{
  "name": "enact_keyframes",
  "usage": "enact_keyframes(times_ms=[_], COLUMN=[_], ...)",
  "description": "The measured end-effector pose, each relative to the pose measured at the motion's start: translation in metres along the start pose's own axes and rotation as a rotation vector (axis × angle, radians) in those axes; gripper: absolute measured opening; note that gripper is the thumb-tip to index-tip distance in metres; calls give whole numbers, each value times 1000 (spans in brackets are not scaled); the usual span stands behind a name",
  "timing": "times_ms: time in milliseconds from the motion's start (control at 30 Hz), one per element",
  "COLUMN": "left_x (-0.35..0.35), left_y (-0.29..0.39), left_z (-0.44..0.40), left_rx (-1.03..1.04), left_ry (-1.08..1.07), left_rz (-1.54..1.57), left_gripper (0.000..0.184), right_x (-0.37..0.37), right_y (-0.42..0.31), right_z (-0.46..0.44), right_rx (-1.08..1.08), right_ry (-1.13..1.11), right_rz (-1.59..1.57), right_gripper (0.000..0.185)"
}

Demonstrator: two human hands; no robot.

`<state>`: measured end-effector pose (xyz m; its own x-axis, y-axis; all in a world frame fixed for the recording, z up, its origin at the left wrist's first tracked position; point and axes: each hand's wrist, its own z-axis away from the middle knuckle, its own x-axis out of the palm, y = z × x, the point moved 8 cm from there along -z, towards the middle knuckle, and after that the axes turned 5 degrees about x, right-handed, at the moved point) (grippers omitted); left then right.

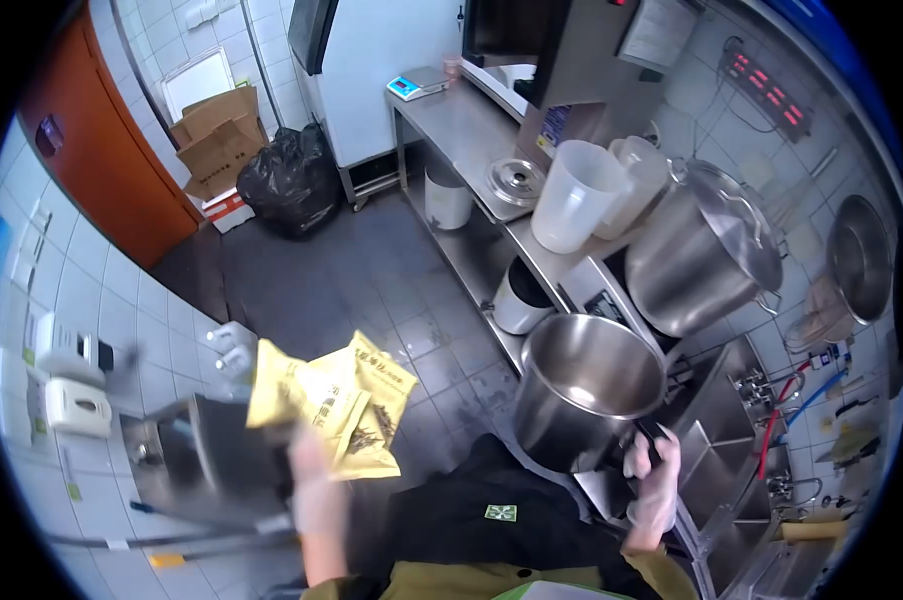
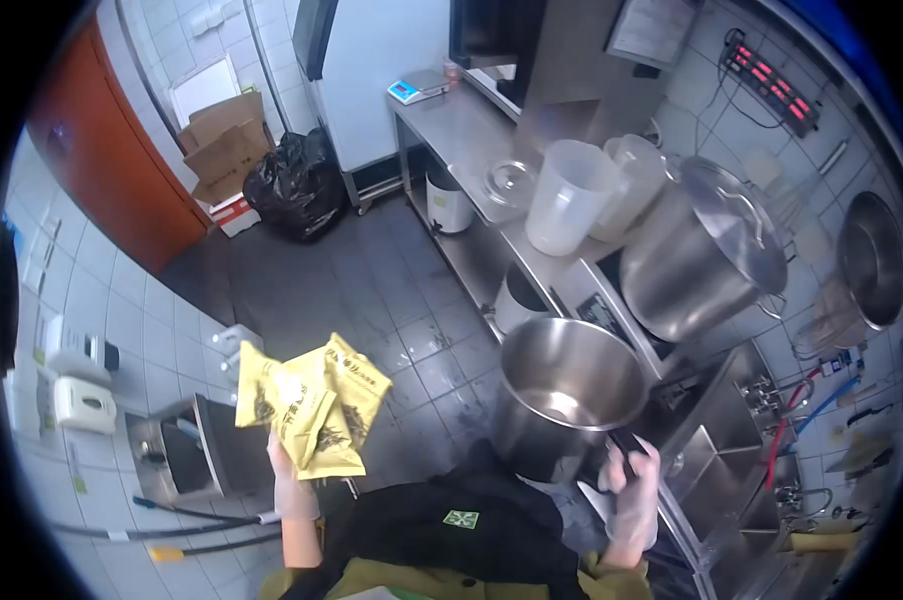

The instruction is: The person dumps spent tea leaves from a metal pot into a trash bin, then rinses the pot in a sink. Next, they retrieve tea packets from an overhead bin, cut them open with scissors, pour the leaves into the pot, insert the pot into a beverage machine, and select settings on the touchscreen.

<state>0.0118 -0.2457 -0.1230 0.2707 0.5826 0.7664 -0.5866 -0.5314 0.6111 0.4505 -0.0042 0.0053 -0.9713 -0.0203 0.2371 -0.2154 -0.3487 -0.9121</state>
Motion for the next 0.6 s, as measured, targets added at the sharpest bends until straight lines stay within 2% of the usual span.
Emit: enact_keyframes(times_ms=[67, 100, 133, 267, 300, 333, 400, 433, 467, 500, 600], left_x=[-20, 6, 32, -23, -3, -4, -10, -5, 1, 16, 57], left_y=[36, 55, 74, 82, 88, 95, 114, 122, 124, 129, 131], left_z=[-35, -44, -51, -163, -169, -199, -257, -281, -303, -329, -418], left_rx=[176, 325, 485, 369, 360, 348, 346, 347, 335, 322, 282], left_ry=[16, -19, 34, 139, 108, 155, 293, 324, 334, 312, 242], left_rz=[-85, -623, -1159, -973, -963, -914, -825, -824, -787, -775, -738], left_gripper=[43, 43, 43, 47, 48, 46, 42, 40, 41, 41, 43], right_x=[80, 121, 161, 305, 328, 367, 429, 455, 479, 503, 557], right_y=[6, 15, 26, 48, 52, 42, 33, 25, 16, 17, 5], right_z=[-46, -73, -100, -213, -237, -262, -308, -325, -346, -374, -460], right_rx=[54, 67, 78, 86, 82, 4, 45, -17, -79, -34, -121], right_ry=[-288, -385, -482, -540, -509, -516, -518, -543, -561, -619, -530], right_rz=[55, 32, 8, -66, -73, -62, -70, -65, -45, -39, -46], right_gripper=[36, 37, 38, 32, 29, 28, 25, 25, 24, 23, 24])
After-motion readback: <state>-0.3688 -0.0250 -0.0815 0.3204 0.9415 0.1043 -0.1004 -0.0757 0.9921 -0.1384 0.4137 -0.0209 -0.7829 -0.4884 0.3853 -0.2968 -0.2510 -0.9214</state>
